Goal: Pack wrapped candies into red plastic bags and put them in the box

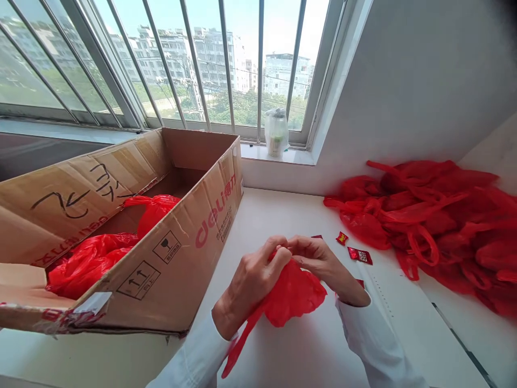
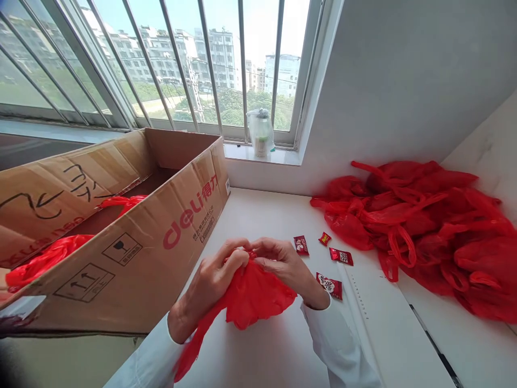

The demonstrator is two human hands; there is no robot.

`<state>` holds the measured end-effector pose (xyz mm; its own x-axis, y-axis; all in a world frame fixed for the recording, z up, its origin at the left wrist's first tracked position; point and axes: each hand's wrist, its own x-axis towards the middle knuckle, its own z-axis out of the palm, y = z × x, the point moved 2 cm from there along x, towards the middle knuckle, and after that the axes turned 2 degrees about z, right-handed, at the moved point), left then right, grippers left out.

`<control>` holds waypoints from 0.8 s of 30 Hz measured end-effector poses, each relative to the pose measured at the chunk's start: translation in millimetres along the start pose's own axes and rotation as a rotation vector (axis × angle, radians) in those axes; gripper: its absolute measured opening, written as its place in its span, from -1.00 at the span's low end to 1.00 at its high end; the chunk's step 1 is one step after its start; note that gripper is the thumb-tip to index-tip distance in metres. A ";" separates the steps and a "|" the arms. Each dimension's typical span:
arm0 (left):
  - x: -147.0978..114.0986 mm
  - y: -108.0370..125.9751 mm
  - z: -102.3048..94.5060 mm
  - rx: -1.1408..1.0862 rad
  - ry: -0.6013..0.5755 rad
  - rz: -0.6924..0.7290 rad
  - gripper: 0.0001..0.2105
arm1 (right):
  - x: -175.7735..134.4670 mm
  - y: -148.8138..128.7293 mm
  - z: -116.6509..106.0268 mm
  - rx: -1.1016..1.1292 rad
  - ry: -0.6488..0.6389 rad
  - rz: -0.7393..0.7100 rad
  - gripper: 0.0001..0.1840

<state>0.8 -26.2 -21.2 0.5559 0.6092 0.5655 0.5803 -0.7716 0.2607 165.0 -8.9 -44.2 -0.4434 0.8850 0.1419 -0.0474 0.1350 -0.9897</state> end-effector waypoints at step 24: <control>-156.3 -18.2 59.3 -0.669 -0.116 -0.315 -0.58 | -68.6 46.8 31.2 -1.335 -0.066 -0.419 -0.27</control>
<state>-61.3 -96.5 -160.8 0.5037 0.8067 0.3089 0.2575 -0.4816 0.8377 165.2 -77.1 -100.8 -0.6510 0.6567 0.3807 0.6750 0.7303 -0.1054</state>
